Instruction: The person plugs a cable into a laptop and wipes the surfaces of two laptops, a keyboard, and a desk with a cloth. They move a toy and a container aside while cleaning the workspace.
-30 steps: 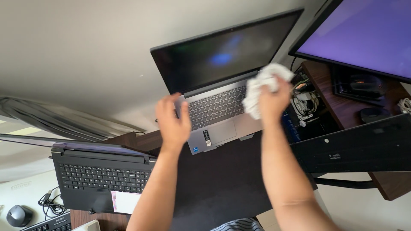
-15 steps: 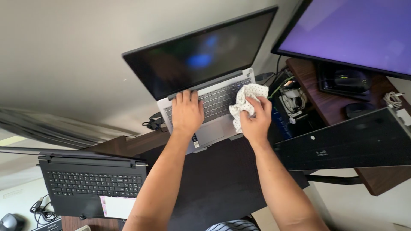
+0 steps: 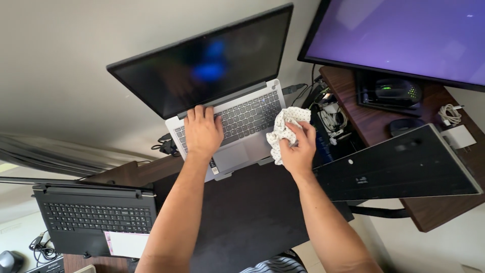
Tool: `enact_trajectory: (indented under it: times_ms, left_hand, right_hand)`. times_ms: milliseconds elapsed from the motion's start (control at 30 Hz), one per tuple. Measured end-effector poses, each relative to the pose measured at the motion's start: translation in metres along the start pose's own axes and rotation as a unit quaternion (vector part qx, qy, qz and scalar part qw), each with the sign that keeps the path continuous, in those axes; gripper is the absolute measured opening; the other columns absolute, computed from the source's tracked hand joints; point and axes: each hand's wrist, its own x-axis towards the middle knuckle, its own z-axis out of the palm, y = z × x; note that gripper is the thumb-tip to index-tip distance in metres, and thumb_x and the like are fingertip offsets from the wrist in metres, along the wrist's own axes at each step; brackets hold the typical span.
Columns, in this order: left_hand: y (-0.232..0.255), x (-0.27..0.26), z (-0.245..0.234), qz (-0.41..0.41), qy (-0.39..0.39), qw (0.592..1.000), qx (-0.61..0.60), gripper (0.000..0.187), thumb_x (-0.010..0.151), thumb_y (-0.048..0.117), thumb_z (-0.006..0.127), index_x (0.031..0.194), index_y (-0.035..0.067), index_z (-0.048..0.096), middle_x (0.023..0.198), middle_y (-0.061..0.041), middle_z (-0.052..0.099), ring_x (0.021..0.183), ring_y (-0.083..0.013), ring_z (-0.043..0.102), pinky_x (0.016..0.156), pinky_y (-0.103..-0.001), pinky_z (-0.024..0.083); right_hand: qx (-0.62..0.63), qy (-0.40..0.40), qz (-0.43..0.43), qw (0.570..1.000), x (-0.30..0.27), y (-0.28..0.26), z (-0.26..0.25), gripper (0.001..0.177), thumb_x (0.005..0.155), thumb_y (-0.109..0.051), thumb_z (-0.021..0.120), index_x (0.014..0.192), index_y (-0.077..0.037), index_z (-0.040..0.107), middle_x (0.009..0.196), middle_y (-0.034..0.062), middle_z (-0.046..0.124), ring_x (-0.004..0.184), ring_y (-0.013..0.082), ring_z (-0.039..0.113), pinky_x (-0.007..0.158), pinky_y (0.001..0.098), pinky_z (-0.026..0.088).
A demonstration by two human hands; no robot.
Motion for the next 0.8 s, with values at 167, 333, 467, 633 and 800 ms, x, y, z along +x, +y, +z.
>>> enact_trajectory:
  times_ms: [167,333,467,633,800]
  left_hand:
    - [0.026,0.01,0.012,0.006,-0.004,1.0,-0.002,0.036,0.09,0.026,0.07,0.117,0.002,0.066,0.115,-0.017,0.06,0.109,-0.0378,0.055,0.093,-0.05,0.045]
    - [0.066,0.028,0.035,0.026,-0.021,0.999,-0.007,0.041,0.09,0.027,0.069,0.121,0.001,0.065,0.118,-0.018,0.059,0.111,-0.0378,0.054,0.094,-0.05,0.044]
    - [0.096,0.042,0.052,0.033,-0.034,0.999,-0.006,0.045,0.09,0.028,0.068,0.126,0.001,0.063,0.121,-0.018,0.057,0.113,-0.0374,0.052,0.095,-0.05,0.043]
    - [0.119,0.054,0.067,0.047,-0.042,0.998,-0.017,0.046,0.09,0.028,0.068,0.128,0.003,0.062,0.124,-0.016,0.056,0.115,-0.0367,0.052,0.096,-0.05,0.042]
    - [0.124,0.058,0.07,0.054,-0.051,0.997,-0.019,0.05,0.089,0.028,0.067,0.132,0.002,0.06,0.127,-0.017,0.055,0.118,-0.037,0.051,0.098,-0.051,0.042]
  right_hand:
    - [0.013,-0.008,0.007,1.0,-0.003,0.012,-0.017,0.042,0.079,0.004,0.069,0.119,-0.009,0.074,0.129,0.0126,0.056,0.113,0.0269,0.064,0.088,0.0327,0.055]
    - [0.019,-0.019,0.017,1.0,-0.009,0.021,-0.034,0.043,0.078,0.004,0.068,0.119,-0.008,0.073,0.13,0.0126,0.055,0.108,0.0251,0.064,0.086,0.0318,0.055]
    - [0.028,-0.03,0.039,0.998,-0.013,0.023,-0.042,0.042,0.078,0.005,0.068,0.118,-0.008,0.073,0.13,0.0125,0.055,0.106,0.0243,0.065,0.081,0.03,0.055]
    - [0.031,-0.023,0.029,0.999,-0.014,0.025,-0.05,0.042,0.08,0.005,0.067,0.119,-0.007,0.073,0.131,0.0122,0.055,0.107,0.024,0.065,0.082,0.0289,0.055]
    - [0.027,-0.01,0.024,0.999,0.001,0.016,-0.044,0.042,0.079,0.005,0.067,0.119,-0.007,0.073,0.13,0.0139,0.055,0.107,0.0257,0.064,0.083,0.0306,0.054]
